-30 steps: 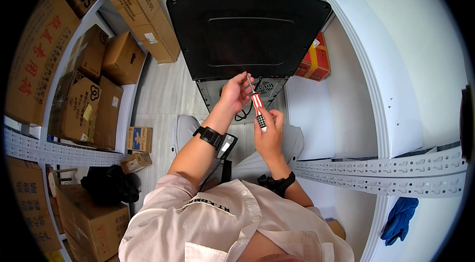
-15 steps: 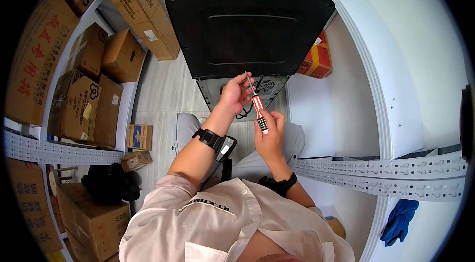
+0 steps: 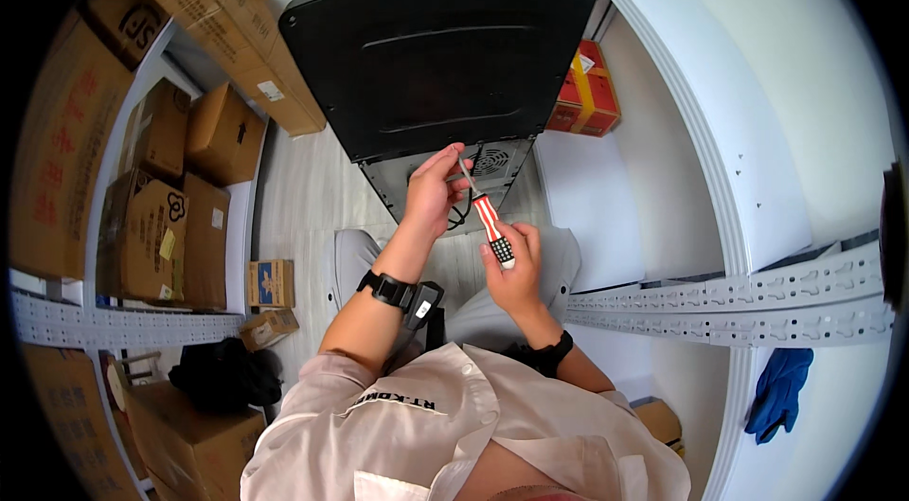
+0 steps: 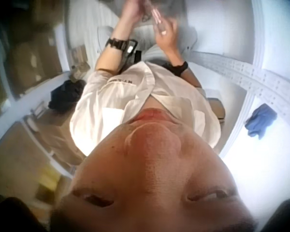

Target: The person uses a screwdriver to unscrew several screws from a metal panel of an appliance and later removes the panel by hand.

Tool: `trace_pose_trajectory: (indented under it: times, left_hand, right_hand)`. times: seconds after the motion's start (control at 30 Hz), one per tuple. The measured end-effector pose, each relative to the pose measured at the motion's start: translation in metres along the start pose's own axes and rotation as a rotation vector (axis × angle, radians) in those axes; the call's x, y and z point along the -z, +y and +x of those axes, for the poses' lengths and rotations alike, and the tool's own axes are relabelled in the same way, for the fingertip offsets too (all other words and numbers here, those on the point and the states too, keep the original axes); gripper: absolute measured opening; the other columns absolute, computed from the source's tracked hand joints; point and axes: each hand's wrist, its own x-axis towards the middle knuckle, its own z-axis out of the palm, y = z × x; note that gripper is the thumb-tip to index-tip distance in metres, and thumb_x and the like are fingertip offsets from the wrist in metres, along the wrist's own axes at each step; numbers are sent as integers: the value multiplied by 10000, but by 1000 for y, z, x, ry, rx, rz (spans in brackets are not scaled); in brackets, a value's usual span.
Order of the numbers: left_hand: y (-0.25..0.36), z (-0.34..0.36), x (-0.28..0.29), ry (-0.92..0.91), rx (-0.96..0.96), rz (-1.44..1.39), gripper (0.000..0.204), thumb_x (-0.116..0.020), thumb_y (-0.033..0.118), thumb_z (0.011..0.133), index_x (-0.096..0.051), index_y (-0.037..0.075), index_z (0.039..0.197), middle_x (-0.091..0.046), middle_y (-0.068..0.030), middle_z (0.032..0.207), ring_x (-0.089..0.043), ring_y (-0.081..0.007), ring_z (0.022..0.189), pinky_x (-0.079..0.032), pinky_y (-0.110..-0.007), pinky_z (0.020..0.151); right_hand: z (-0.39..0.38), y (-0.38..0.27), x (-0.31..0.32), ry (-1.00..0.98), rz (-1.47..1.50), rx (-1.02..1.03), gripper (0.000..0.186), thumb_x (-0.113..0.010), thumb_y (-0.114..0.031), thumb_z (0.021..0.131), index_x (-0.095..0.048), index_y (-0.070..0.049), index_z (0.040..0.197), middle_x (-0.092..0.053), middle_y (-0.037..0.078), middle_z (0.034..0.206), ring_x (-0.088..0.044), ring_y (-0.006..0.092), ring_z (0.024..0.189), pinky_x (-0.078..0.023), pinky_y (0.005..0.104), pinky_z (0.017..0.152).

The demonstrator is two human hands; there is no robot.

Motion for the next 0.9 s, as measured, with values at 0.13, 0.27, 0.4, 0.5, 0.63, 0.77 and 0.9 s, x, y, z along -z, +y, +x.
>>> trace_pose_trajectory:
  times: [0.13, 0.27, 0.4, 0.5, 0.63, 0.77, 0.9]
  left_hand:
    - [14, -17, -15, -47, -165, 145, 296, -566, 261, 962, -644, 55, 1160, -690, -58, 976, -619, -91, 686, -435, -191, 580]
    - [18, -27, -20, -138, -381, 284, 200, -604, 126, 939, -687, -16, 1053, -686, -84, 949, -617, -103, 781, -499, -237, 686]
    - [27, -25, -22, -349, -594, 622, 145, -646, 78, 892, -702, -30, 971, -684, -96, 884, -626, -136, 776, -488, -249, 682]
    - [57, -26, -39, -484, -633, 782, 119, -677, 51, 850, -712, -11, 944, -680, -108, 843, -642, -177, 754, -495, -262, 690]
    - [104, -29, -73, -610, -599, 798, 129, -697, 51, 830, -715, -5, 945, -690, -107, 834, -655, -179, 740, -504, -268, 673]
    - [163, -53, -139, -684, -536, 826, 153, -704, 52, 820, -717, 5, 965, -696, -111, 814, -665, -178, 715, -509, -263, 650]
    - [207, -79, -230, -807, -532, 778, 143, -718, 83, 817, -687, 14, 939, -693, -104, 774, -666, -160, 686, -512, -258, 641]
  right_hand:
    - [4, 6, 4, 36, 106, -21, 423, -715, -88, 784, -550, -29, 1170, -558, 167, 1058, -577, 332, 913, -477, 381, 799]
    - [5, 22, -2, 52, 111, -51, 390, -695, -110, 824, -531, 2, 1160, -600, 156, 1000, -604, 278, 868, -486, 350, 778]
    - [14, 30, -5, -87, 141, -251, 330, -698, -135, 828, -556, -3, 1096, -630, 141, 883, -627, 270, 761, -496, 336, 688]
    - [37, 26, 0, -150, 171, -352, 276, -711, -147, 813, -583, -8, 1014, -642, 123, 834, -641, 244, 730, -496, 334, 660]
    - [79, -5, 22, -162, 244, -441, 249, -715, -161, 807, -596, -5, 959, -634, 84, 787, -603, 160, 699, -480, 318, 633]
    - [122, -59, 80, -164, 190, -530, 229, -707, -162, 814, -600, -18, 955, -602, 61, 733, -550, 140, 667, -459, 305, 622]
    - [143, -131, 159, -37, 83, -591, 230, -690, -196, 836, -606, -29, 970, -591, 48, 740, -545, 136, 681, -458, 298, 645]
